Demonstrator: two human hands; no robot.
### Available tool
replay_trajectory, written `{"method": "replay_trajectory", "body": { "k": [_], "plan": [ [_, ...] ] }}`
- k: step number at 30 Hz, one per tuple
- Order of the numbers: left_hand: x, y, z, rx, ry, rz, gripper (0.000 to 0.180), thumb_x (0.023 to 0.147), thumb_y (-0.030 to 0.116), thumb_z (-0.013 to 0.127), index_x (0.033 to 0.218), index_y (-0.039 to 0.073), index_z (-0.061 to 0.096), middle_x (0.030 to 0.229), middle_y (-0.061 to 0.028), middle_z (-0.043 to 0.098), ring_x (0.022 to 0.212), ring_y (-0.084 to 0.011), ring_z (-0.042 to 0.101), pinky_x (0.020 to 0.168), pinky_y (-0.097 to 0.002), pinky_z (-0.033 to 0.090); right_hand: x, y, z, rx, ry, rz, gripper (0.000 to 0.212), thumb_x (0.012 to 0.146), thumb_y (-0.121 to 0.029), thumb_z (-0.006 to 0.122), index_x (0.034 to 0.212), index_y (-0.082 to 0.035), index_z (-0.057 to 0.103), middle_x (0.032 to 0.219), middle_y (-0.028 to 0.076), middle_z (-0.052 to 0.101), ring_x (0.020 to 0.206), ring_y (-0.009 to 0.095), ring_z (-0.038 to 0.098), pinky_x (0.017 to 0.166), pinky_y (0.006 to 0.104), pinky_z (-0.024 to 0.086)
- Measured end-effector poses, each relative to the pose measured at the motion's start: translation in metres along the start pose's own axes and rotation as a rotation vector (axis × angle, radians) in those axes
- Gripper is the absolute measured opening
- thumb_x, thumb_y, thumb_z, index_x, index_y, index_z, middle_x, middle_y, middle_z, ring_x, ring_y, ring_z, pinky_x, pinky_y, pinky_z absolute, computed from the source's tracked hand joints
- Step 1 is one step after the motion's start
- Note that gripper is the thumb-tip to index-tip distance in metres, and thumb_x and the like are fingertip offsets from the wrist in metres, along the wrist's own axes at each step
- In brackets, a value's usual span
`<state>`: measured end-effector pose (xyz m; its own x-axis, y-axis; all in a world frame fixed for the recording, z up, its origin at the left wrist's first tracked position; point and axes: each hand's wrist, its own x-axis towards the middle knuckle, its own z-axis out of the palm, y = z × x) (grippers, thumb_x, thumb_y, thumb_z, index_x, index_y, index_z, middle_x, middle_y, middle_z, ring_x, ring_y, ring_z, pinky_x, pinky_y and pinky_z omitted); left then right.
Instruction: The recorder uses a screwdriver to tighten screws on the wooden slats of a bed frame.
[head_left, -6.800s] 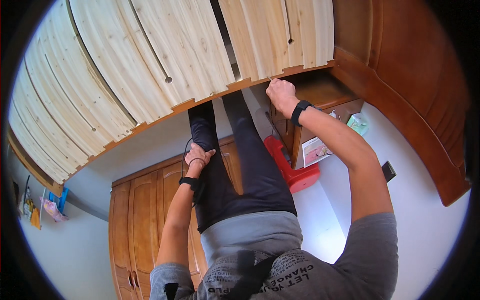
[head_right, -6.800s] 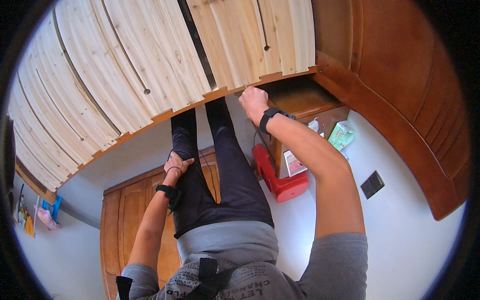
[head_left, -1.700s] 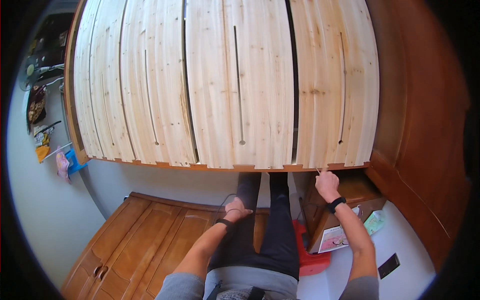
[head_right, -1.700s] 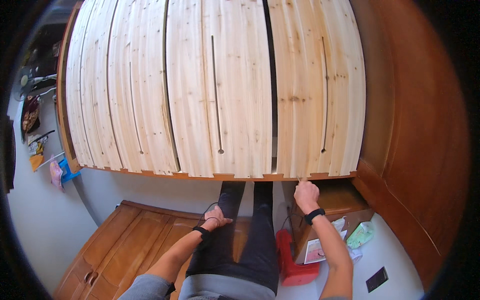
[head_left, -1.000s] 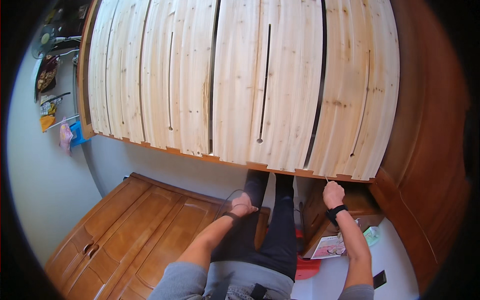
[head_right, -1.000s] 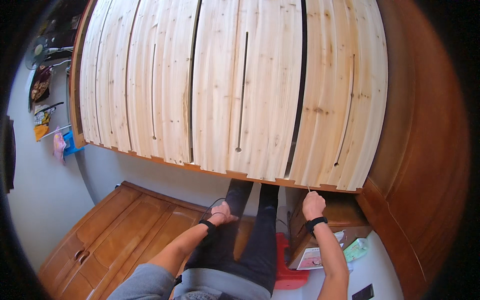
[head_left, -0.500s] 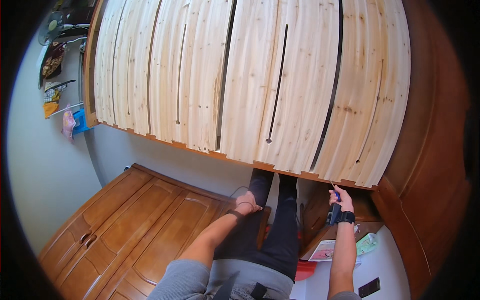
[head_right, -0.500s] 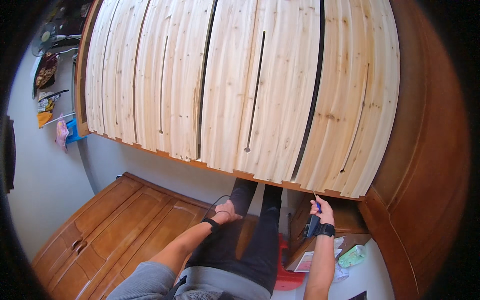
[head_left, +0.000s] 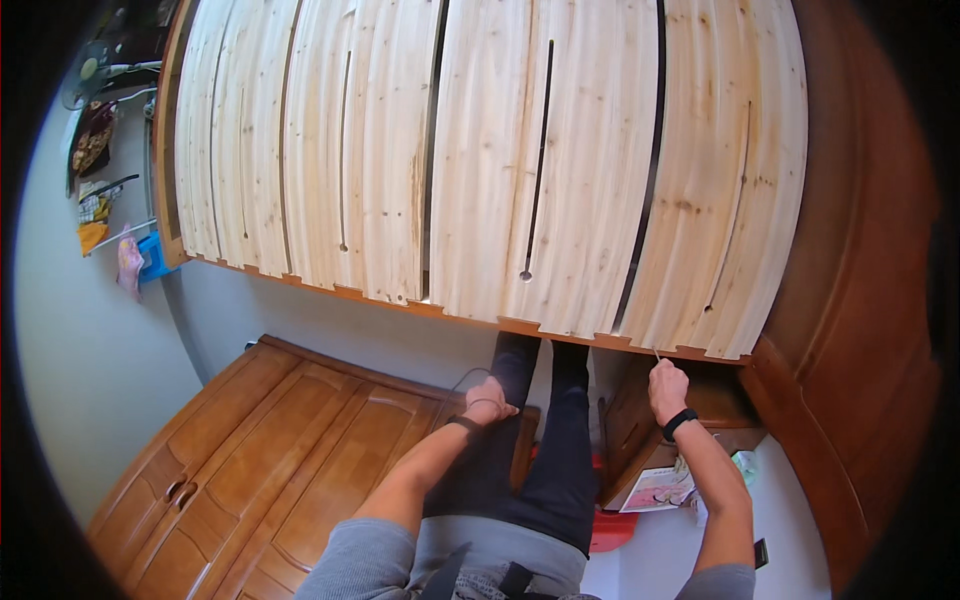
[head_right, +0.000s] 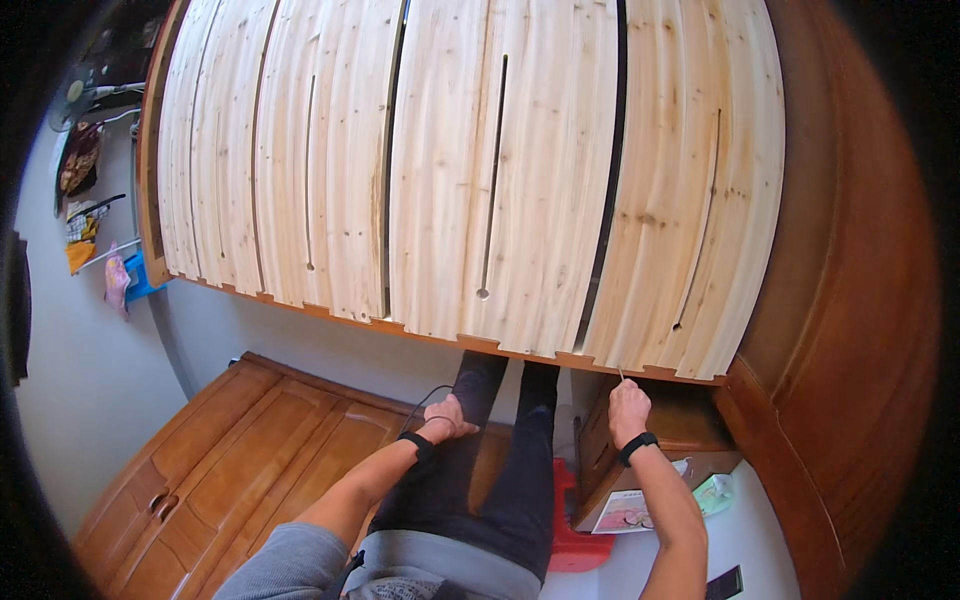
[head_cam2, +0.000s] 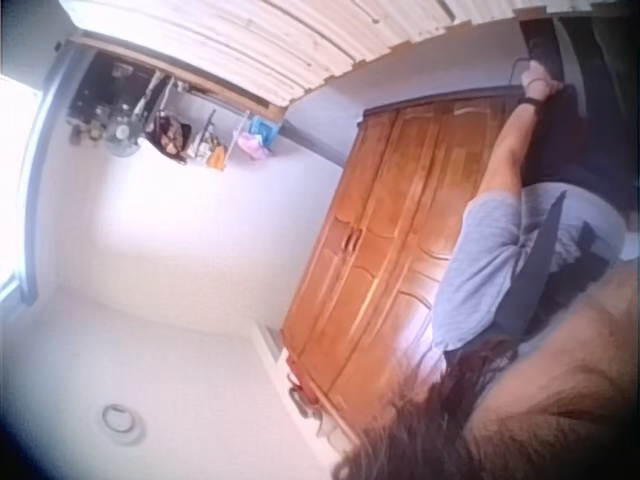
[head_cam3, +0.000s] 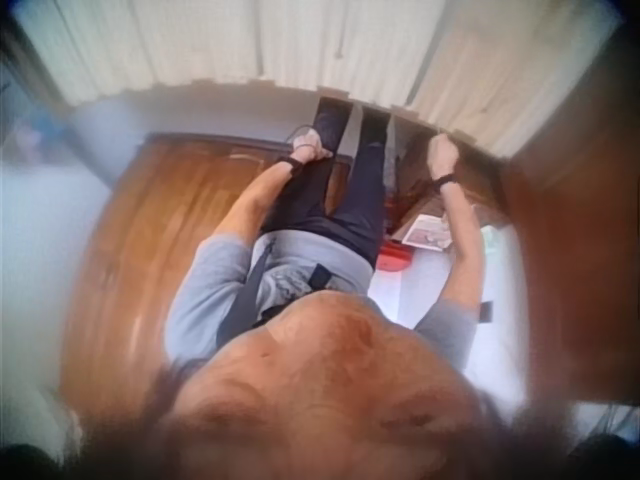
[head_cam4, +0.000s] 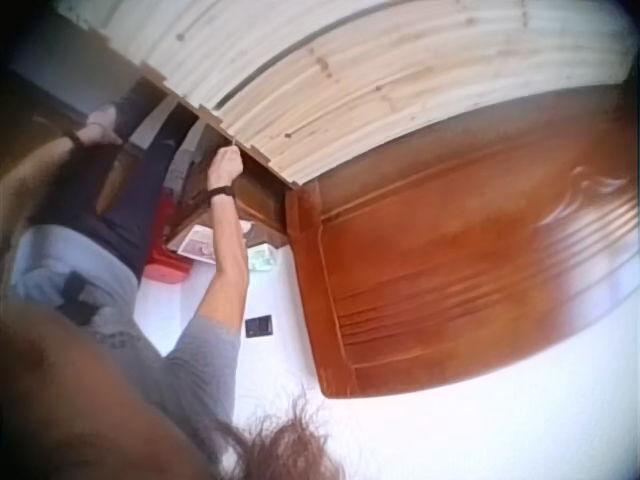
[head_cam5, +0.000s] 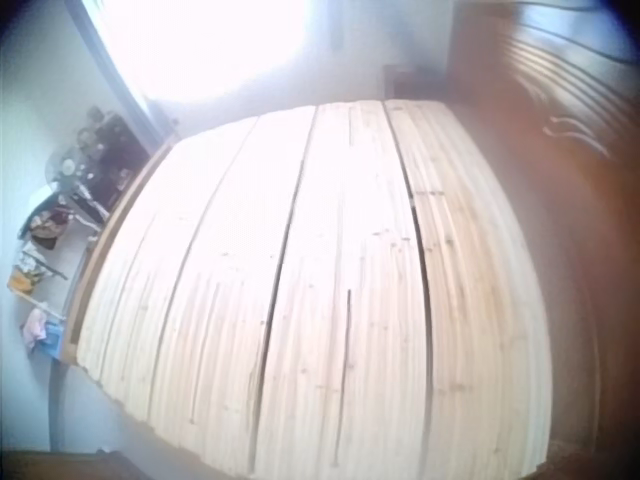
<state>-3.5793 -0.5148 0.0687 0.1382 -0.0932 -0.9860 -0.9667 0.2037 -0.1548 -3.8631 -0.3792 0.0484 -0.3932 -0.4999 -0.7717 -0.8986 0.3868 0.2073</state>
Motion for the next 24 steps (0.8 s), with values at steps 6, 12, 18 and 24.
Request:
{"method": "replay_trajectory", "body": {
  "k": [6,12,18,24],
  "plan": [
    [0.002,-0.001,-0.002,0.011,-0.028,-0.013,0.068,0.058,0.043,0.068,0.105,0.001,0.043,0.1,-0.0162,0.054,0.095,-0.027,0.052,0.079,-0.0315,0.042,0.012,0.001,-0.01,-0.046,0.045,-0.157,0.012,0.072,-0.015,0.053,0.076,-0.004,0.054,0.062,0.006,0.056,0.06,0.014,0.059,0.045,0.026,0.046],
    [0.003,-0.006,0.003,0.006,-0.022,-0.003,0.07,0.058,0.045,0.068,0.106,0.001,0.041,0.1,-0.0159,0.054,0.095,-0.0261,0.053,0.079,-0.0311,0.041,0.017,0.025,-0.015,1.952,-0.556,0.888,0.027,0.074,-0.029,0.058,0.074,-0.003,0.051,0.048,-0.003,0.035,0.034,0.006,0.028,0.03,0.0193,0.024],
    [0.005,0.001,0.003,0.048,-0.021,0.02,0.07,0.057,0.046,0.067,0.105,0.0,0.042,0.099,-0.0151,0.055,0.094,-0.0256,0.053,0.079,-0.0309,0.042,0.007,0.039,-0.001,2.023,-0.814,0.788,0.027,0.076,-0.027,0.056,0.075,-0.001,0.054,0.052,0.0,0.041,0.036,0.007,0.033,0.033,0.0212,0.031],
    [0.003,-0.005,0.0,0.072,-0.031,0.004,0.076,0.057,0.048,0.067,0.107,-0.002,0.039,0.1,-0.015,0.054,0.095,-0.0256,0.053,0.079,-0.0304,0.041,0.002,-0.007,-0.039,0.341,-0.178,0.203,0.023,0.074,-0.022,0.05,0.078,-0.002,0.06,0.075,0.015,0.059,0.071,0.029,0.059,0.062,0.0364,0.048]
  ]
}}
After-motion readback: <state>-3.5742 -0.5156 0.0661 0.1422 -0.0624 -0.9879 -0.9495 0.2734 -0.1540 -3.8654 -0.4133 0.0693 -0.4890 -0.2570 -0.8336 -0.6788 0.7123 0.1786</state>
